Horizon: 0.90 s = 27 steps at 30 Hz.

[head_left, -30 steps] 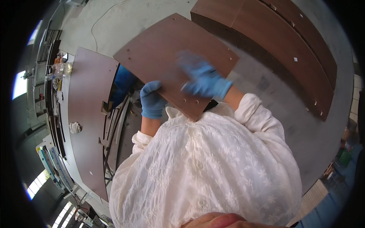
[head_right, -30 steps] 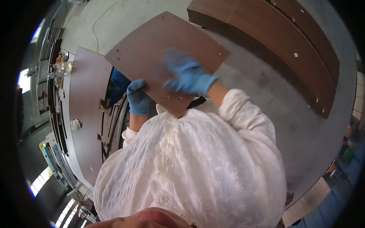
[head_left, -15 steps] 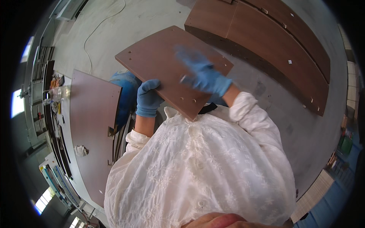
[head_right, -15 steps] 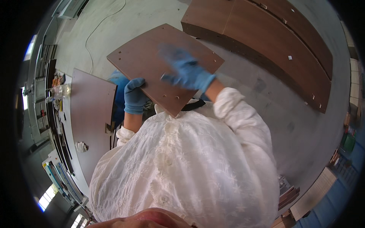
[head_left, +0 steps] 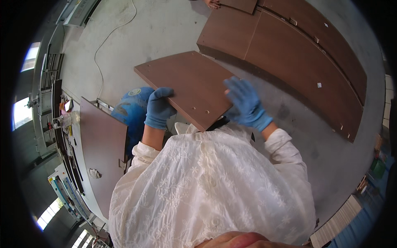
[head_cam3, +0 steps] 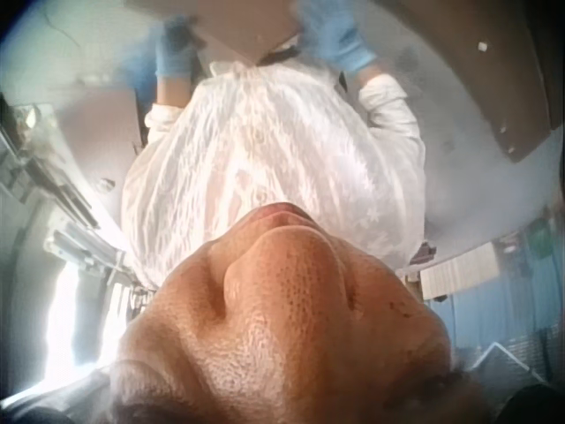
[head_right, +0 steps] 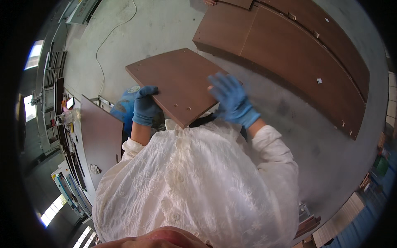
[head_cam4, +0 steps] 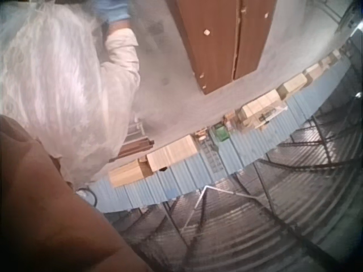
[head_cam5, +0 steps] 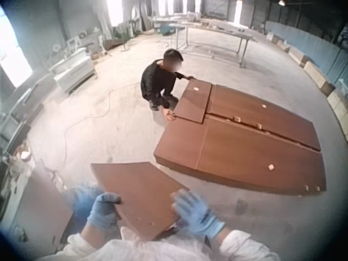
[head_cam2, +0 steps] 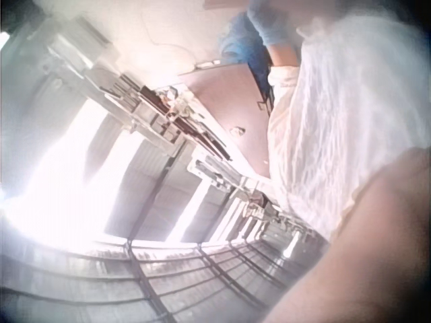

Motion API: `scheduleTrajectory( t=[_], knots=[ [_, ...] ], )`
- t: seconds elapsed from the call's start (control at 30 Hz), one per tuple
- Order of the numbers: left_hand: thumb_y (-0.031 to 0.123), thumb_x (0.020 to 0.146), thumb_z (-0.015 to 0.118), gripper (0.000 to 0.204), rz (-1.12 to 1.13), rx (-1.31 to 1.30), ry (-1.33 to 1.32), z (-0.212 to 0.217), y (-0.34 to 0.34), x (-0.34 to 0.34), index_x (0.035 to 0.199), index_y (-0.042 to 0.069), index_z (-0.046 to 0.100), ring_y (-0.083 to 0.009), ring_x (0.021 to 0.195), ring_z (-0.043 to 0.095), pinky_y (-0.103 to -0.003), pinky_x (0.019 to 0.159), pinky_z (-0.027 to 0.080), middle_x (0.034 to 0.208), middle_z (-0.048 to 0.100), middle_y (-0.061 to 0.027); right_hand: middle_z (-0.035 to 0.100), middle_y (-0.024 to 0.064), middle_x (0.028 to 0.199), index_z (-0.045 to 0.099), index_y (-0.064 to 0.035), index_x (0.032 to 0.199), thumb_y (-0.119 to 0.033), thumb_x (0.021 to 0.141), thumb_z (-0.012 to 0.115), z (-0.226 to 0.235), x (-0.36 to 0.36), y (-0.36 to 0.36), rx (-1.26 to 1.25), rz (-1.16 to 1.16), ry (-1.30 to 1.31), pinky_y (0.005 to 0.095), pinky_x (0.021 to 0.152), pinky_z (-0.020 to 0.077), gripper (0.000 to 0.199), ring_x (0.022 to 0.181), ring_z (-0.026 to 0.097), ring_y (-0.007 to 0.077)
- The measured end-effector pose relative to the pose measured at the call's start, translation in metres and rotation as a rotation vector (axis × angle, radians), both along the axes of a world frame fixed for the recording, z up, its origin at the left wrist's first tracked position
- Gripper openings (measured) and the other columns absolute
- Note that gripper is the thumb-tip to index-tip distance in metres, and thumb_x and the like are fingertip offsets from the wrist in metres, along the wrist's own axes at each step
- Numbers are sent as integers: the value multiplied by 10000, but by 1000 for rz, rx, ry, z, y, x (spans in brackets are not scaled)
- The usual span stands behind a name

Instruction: The person handles brown wooden panels and long strips in a workshop, wiping surfaces with a cloth, aligning pieces, and stacking them. They move between workstations, pick up and place panels, and use a small yellow tool to mark or adjust edges. The person also handles a smartphone briefly while organizing materials.

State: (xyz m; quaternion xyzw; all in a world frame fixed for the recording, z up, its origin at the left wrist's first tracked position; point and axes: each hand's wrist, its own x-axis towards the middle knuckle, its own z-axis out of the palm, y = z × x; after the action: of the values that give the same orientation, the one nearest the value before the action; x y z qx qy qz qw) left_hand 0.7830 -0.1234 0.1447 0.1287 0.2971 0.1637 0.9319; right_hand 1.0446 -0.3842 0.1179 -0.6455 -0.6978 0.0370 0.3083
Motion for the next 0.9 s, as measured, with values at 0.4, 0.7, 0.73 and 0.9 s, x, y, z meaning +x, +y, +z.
scheduleTrajectory(
  t=[0.4,0.7,0.73,0.9],
  knots=[
    [312,1032,587,501,176,759,506,-36,61,185,1402,-25,559,-335,1378,504,-451,1133,426,1462,547,-209,690,48,910,705,-3,993,-376,913,776,-31,155,83,-40,-787,1164,316,787,527,388,840,631,144],
    [465,975,645,567,-403,524,666,-218,154,206,1408,105,575,-193,1154,582,-377,970,483,1273,622,-74,622,37,1142,651,16,1191,-426,914,768,-162,234,140,47,-938,1624,335,869,493,535,1023,560,145],
    [404,1011,574,530,-489,596,710,-238,162,216,1492,191,515,-131,1146,581,-344,1016,433,1281,603,29,624,34,1137,655,16,1188,-435,915,765,-176,239,151,59,-929,1626,334,870,495,539,1020,562,147],
    [496,909,702,762,-479,963,901,-333,202,266,1441,-17,515,-243,1268,562,-386,1063,446,1380,593,-149,629,43,1137,649,5,1210,-480,901,765,-245,264,192,-35,-1036,1651,343,864,527,587,1023,586,158]
  ],
)
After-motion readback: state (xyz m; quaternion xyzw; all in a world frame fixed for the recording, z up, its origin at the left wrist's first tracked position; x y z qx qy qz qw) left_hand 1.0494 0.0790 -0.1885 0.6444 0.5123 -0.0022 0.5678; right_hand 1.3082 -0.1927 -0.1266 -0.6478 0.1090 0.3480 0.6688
